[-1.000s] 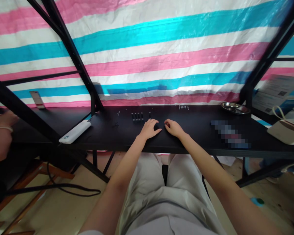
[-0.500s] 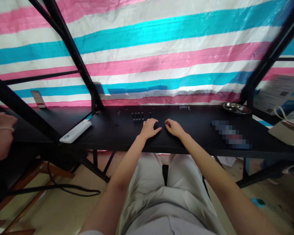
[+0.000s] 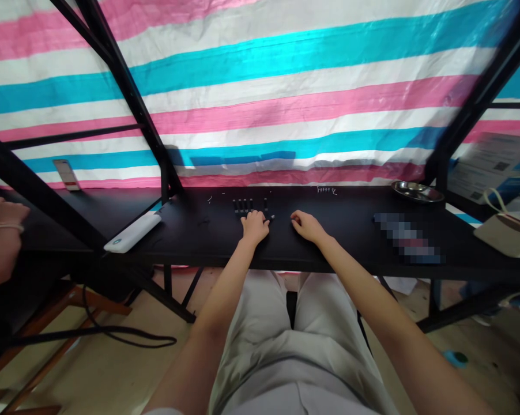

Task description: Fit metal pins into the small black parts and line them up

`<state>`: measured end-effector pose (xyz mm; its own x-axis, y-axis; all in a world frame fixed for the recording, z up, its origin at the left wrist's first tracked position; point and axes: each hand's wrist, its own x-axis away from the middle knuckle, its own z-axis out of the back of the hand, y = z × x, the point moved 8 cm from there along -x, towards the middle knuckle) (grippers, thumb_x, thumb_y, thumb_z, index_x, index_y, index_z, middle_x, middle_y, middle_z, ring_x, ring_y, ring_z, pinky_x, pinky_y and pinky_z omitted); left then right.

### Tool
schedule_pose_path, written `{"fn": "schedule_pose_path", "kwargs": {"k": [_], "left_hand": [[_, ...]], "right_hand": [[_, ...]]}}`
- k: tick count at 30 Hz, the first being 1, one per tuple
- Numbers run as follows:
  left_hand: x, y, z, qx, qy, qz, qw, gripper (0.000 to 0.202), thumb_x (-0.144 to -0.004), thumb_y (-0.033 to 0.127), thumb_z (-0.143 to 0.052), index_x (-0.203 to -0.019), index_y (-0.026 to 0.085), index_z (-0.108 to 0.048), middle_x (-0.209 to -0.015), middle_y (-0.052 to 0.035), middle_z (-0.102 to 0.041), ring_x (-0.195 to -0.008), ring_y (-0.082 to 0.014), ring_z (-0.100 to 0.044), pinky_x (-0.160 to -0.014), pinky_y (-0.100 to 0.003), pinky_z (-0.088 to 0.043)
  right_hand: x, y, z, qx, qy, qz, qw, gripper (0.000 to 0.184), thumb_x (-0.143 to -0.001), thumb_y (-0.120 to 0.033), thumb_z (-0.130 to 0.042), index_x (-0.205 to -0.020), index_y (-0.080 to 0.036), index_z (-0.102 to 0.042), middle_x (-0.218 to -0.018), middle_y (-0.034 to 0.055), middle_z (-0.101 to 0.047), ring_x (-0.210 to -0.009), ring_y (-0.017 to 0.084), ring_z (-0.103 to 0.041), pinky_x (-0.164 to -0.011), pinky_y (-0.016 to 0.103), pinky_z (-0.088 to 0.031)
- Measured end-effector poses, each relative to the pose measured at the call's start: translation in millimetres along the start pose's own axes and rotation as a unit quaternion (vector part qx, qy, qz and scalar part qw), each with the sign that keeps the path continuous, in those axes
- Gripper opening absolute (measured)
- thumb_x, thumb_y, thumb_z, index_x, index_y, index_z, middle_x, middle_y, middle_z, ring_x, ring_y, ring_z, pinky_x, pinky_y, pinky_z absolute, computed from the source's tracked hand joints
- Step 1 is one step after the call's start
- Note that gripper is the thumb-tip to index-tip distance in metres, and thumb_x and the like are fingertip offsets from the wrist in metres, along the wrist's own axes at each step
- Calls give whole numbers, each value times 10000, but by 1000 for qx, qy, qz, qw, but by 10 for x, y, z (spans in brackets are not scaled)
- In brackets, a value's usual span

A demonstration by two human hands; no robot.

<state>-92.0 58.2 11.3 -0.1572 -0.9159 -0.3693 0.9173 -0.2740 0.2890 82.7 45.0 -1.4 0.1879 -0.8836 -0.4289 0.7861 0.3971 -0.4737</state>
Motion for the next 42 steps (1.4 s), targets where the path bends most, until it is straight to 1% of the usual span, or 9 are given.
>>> {"fn": "schedule_pose_path", "kwargs": {"k": [3,7,11,13,16,21,29,36,42], "left_hand": [[0,115,4,37,6,-67,997,55,-819,236,-545,-843,188,-532,-926,-57,-616,-930,-236,-523,-820,-391,-332],[45,325,25,97,-1,-173,980,84,-834,251,-545,-908,211,-544,-904,-15,-636,-871,-187,-544,-824,-350,-331],[75,421,67,126,9,-212,969,107,-848,269,-531,-932,207,-555,-904,-11,-638,-859,-170,-548,-829,-331,-341],[73,424,75,137,12,-213,967,110,-845,269,-536,-931,205,-562,-890,-12,-635,-853,-170,-549,-828,-326,-352],[55,400,67,157,15,-206,966,104,-831,264,-556,-912,201,-575,-849,-14,-628,-832,-169,-549,-811,-320,-375],[12,339,48,216,27,-191,957,64,-797,226,-593,-847,187,-584,-766,-5,-598,-769,-150,-544,-761,-292,-415],[-2,306,103,283,46,-162,944,54,-773,186,-604,-822,183,-582,-783,4,-601,-760,-126,-543,-753,-263,-439],[14,310,157,275,63,-154,947,61,-798,217,-585,-848,183,-584,-798,-8,-603,-789,-135,-548,-777,-278,-440],[22,299,180,270,80,-155,947,74,-808,231,-577,-863,183,-585,-806,-13,-605,-795,-138,-548,-786,-282,-440]], "right_hand": [[2,-21,8,-4,-2,-1,1000,174,-803,-220,-487,-954,-199,-571,-734,11,-603,-673,145,-534,-636,257,-383],[8,-92,41,-39,2,2,999,255,-867,-348,-448,-1047,-201,-552,-807,27,-622,-708,149,-551,-675,266,-397],[10,-161,28,-41,-11,23,999,276,-909,-387,-358,-902,-209,-569,-811,33,-617,-738,154,-549,-675,262,-385],[9,-166,7,-33,-18,31,999,293,-912,-386,-346,-797,-209,-550,-747,25,-595,-685,150,-528,-638,257,-370],[4,-156,-2,-35,-11,39,999,276,-901,-374,-371,-744,-210,-527,-698,18,-569,-638,146,-500,-613,254,-353],[4,-187,41,-62,19,66,996,221,-877,-360,-425,-776,-204,-545,-699,17,-570,-629,145,-491,-611,257,-352],[38,-278,192,-110,74,108,985,219,-868,-379,-462,-827,-197,-577,-770,34,-594,-661,144,-516,-648,255,-396],[53,-268,235,-61,76,86,991,261,-889,-398,-418,-946,-213,-592,-894,59,-617,-763,167,-558,-723,269,-421],[78,-326,284,-32,86,109,990,269,-912,-368,-376,-976,-214,-587,-940,68,-606,-827,170,-563,-741,263,-419]]}}
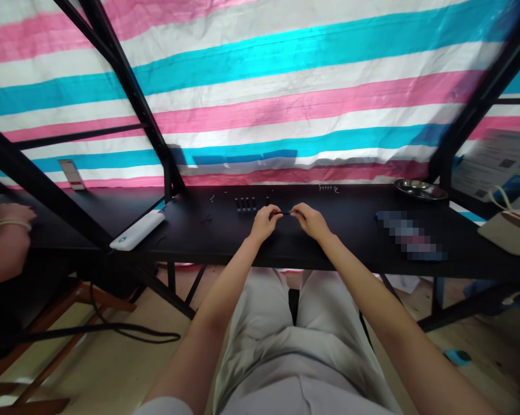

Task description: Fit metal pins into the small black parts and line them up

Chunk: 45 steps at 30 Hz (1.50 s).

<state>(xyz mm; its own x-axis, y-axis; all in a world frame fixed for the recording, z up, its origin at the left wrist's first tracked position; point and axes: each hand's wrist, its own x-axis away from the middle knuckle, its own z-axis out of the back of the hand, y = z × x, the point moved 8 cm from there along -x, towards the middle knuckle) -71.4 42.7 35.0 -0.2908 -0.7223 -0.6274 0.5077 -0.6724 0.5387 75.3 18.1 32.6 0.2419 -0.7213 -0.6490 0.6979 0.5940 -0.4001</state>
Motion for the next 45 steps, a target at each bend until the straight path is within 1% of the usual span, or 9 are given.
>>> {"fn": "schedule_pose_path", "kwargs": {"k": [5,9,12,17,22,26,32,41,45], "left_hand": [[5,1,9,-9,3,-6,1000,68,-814,231,-568,-854,179,-586,-802,-14,-604,-793,-139,-544,-787,-280,-436],[15,3,-6,-18,-4,-13,1000,73,-823,241,-558,-852,181,-587,-795,-12,-603,-789,-138,-543,-783,-278,-438],[19,8,-31,-23,-11,-17,1000,79,-828,246,-552,-856,185,-592,-796,-12,-605,-790,-138,-544,-783,-280,-440],[16,20,-38,-32,-13,-17,999,79,-828,246,-553,-862,189,-597,-796,-12,-608,-792,-139,-546,-783,-280,-441],[14,-44,32,-53,11,13,998,73,-833,247,-545,-850,192,-590,-796,-15,-607,-794,-145,-544,-778,-285,-440],[15,-70,-20,-60,-10,12,998,65,-807,225,-578,-862,192,-588,-797,-10,-607,-787,-144,-539,-768,-280,-442],[30,44,-154,-45,-73,-45,995,100,-802,206,-573,-897,180,-592,-839,-21,-615,-796,-145,-540,-780,-293,-447],[58,99,-192,-4,-97,-51,994,174,-786,168,-572,-957,192,-594,-879,-22,-641,-839,-149,-579,-826,-308,-461],[61,113,-161,30,-80,-52,995,277,-782,195,-583,-1056,184,-544,-934,-30,-648,-833,-138,-592,-840,-303,-462]], "right_hand": [[9,-20,9,10,4,10,1000,257,-910,-344,-391,-1020,-204,-576,-963,67,-598,-813,164,-566,-711,257,-428],[2,-82,-27,16,-8,52,999,275,-909,-317,-401,-1103,-211,-564,-1090,80,-575,-948,176,-550,-795,279,-426],[-13,-97,-95,54,-35,69,996,272,-914,-289,-380,-1068,-211,-591,-1073,91,-573,-969,196,-534,-808,315,-412],[-21,-60,-134,142,-48,54,987,259,-911,-283,-386,-1013,-201,-609,-1049,103,-571,-912,213,-513,-751,334,-366],[-11,88,-16,194,-9,-5,981,236,-892,-245,-396,-932,-179,-619,-963,127,-564,-880,241,-477,-721,354,-345],[-5,89,6,155,3,-1,988,258,-909,-273,-372,-955,-167,-602,-902,109,-566,-843,222,-483,-726,335,-355],[-1,-113,-210,125,-71,77,987,260,-921,-283,-367,-977,-178,-599,-894,91,-588,-843,203,-500,-736,314,-352],[29,-71,-325,123,-118,73,983,176,-874,-252,-457,-902,-174,-611,-835,78,-605,-798,193,-520,-723,306,-367],[-11,113,-197,75,-50,9,996,157,-838,-273,-499,-861,-175,-620,-805,66,-626,-756,182,-546,-716,292,-392]]}}
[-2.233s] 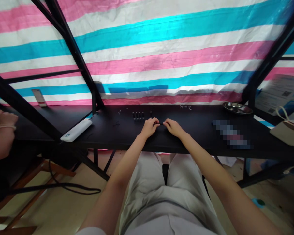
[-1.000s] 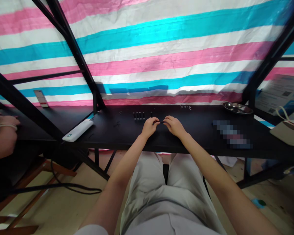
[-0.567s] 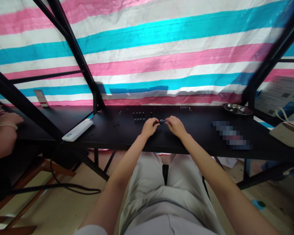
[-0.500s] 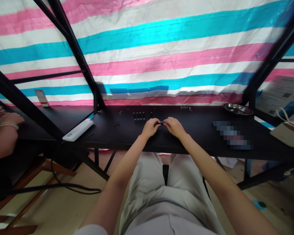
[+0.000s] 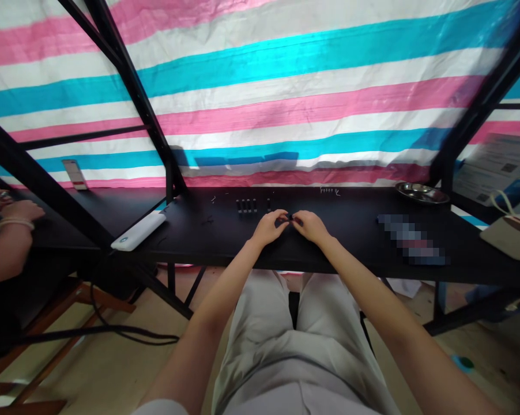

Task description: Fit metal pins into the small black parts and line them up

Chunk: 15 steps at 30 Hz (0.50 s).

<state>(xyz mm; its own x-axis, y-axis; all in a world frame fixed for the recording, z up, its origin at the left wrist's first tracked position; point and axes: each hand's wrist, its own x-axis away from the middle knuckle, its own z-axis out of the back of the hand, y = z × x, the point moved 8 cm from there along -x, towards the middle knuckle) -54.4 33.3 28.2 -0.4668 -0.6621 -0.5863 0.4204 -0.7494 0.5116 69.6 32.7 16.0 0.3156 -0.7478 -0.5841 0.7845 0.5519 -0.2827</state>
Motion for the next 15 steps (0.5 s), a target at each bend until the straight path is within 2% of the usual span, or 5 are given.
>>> {"fn": "schedule_pose_path", "kwargs": {"k": [3,6,10,15], "left_hand": [[4,12,47,-21,22,0,1000,262,-795,190,-547,-1056,179,-535,-911,-33,-644,-819,-139,-584,-829,-305,-462],[10,-1,59,-44,25,5,999,234,-802,164,-506,-1033,183,-542,-882,-31,-632,-818,-140,-578,-819,-301,-462],[21,-49,44,-54,21,14,998,218,-804,159,-492,-1012,187,-550,-864,-29,-624,-822,-141,-577,-806,-292,-465],[26,-86,30,-51,16,20,998,210,-800,157,-489,-995,185,-559,-849,-27,-624,-819,-144,-576,-797,-292,-467]], "right_hand": [[11,472,209,-53,107,-139,983,216,-814,-353,-527,-834,-163,-626,-769,68,-640,-697,178,-563,-670,283,-410],[72,1029,333,-80,153,-283,943,221,-763,-363,-573,-771,-151,-634,-737,81,-655,-672,185,-581,-650,286,-417],[66,1480,374,-45,119,-355,926,169,-700,-319,-631,-730,-155,-656,-756,93,-675,-709,201,-597,-659,297,-418],[2,1644,318,13,54,-367,928,169,-714,-317,-626,-785,-173,-681,-849,100,-684,-794,210,-608,-689,306,-429]]}}
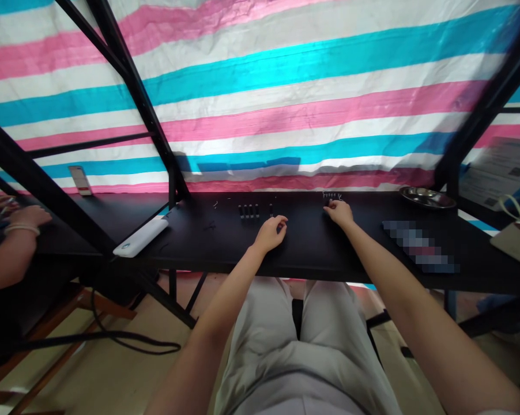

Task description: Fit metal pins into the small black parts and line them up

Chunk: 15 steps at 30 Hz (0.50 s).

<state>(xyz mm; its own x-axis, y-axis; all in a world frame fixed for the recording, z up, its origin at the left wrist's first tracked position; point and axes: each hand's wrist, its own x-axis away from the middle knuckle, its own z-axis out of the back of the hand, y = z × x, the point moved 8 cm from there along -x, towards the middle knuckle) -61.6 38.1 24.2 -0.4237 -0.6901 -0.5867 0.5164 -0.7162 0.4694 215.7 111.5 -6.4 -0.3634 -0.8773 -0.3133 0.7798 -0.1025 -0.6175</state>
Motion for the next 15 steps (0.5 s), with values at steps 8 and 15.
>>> {"fn": "schedule_pose_path", "kwargs": {"k": [8,15], "left_hand": [[5,15,-3,7,-9,4,1000,202,-792,162,-492,-978,177,-570,-825,-24,-615,-800,-140,-577,-788,-285,-471],[4,0,-18,4,-13,4,1000,206,-787,157,-492,-976,172,-572,-822,-24,-615,-802,-140,-573,-791,-287,-468]], "right_hand": [[-103,58,-93,66,-48,-17,997,186,-728,-327,-630,-820,-175,-687,-858,94,-681,-835,208,-624,-719,287,-457],[-230,124,-144,66,-129,-44,988,82,-676,-172,-657,-743,-129,-678,-635,58,-635,-662,172,-620,-642,252,-465]]}}
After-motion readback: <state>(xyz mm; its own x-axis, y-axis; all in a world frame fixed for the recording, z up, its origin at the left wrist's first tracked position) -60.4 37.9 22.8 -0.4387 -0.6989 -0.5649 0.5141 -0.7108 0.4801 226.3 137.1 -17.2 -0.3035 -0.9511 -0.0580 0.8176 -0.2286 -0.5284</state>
